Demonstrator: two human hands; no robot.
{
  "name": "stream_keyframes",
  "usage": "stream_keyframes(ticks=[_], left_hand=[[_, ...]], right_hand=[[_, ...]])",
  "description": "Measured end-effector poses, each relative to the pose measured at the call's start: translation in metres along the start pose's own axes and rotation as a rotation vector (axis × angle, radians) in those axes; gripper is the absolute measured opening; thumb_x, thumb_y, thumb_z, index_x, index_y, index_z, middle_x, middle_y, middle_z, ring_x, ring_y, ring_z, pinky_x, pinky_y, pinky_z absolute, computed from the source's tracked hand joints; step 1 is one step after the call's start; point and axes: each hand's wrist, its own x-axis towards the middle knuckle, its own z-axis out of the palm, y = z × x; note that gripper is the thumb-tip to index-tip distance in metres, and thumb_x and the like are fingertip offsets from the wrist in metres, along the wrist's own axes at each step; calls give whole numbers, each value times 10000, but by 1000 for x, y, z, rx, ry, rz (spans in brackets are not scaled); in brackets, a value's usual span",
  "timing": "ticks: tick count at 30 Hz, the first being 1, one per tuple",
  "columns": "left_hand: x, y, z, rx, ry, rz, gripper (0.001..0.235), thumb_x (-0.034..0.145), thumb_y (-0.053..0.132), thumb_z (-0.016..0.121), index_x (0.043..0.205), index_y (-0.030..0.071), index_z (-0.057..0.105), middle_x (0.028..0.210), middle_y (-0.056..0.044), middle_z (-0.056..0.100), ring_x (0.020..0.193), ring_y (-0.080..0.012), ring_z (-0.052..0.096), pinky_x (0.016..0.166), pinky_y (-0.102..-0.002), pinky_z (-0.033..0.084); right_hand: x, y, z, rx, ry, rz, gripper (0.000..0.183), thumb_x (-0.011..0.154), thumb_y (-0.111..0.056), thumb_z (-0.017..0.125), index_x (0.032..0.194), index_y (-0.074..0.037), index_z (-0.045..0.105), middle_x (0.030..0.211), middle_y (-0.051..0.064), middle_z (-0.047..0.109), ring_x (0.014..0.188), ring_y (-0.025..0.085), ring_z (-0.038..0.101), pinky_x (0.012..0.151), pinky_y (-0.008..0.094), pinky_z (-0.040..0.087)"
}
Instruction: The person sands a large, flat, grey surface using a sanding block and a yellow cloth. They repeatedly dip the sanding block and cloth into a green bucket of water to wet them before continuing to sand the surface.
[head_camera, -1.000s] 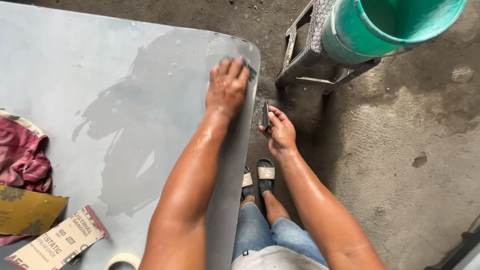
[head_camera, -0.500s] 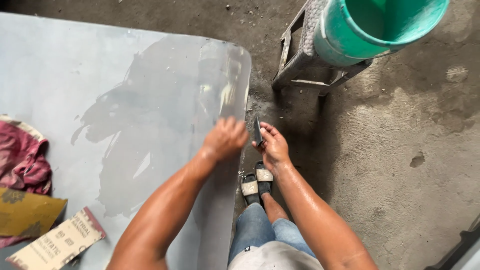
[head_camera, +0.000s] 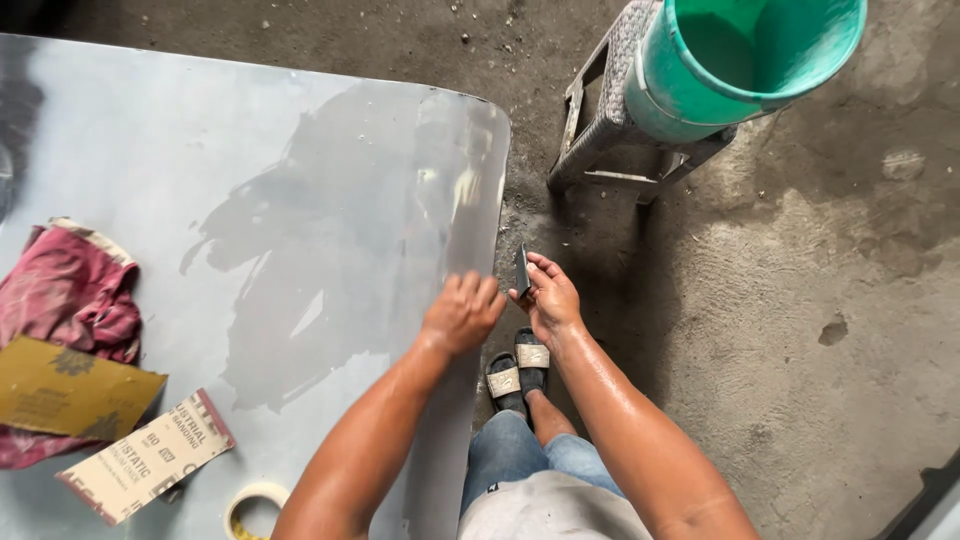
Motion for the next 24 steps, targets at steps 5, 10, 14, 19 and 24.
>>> stream_keyframes(ticks=[5,10,14,19,24], left_hand=[[-28,33,-32,-138,-269,-68,130,865,191,614,957,124,677,988,-82,610,955,-256,593,754,-408,461],[8,47,-21,-583,167,-783,216,904,294,702,974,91,730,957,-121,657,875,-286,608,720,-411,483],[58,59,-37,-1957,498,-1189,240,1016,309,658,1017,76,713,782,16,588,669,-84,497,569,-268,410],[102,72,-54,-2102,689,-1037,139,955,174,749,1003,60,686,829,33,638,713,-65,560,611,-250,461],[164,73,-57,-2168,694,-923,140,927,127,740,1032,49,691,886,9,683,776,-71,621,675,-245,515]], right_hand=[[-37,-7,6,-57,-23,-16,231,1016,-159,599,1246,-146,597,1035,-7,670,842,124,645,733,361,583],[-87,-25,23,-108,-47,-58,287,994,-148,602,1280,-151,574,1102,-50,663,926,94,636,777,351,583],[-96,-40,25,-254,-126,-463,362,928,-60,709,1268,-76,583,1147,7,659,1024,102,633,875,327,568],[-94,-95,16,-436,-81,-801,361,879,-8,789,1196,-22,617,1118,48,679,1032,103,651,926,279,558],[-86,-174,-4,-319,-230,-470,279,866,6,750,1138,-6,688,1040,49,736,933,123,700,873,306,581]])
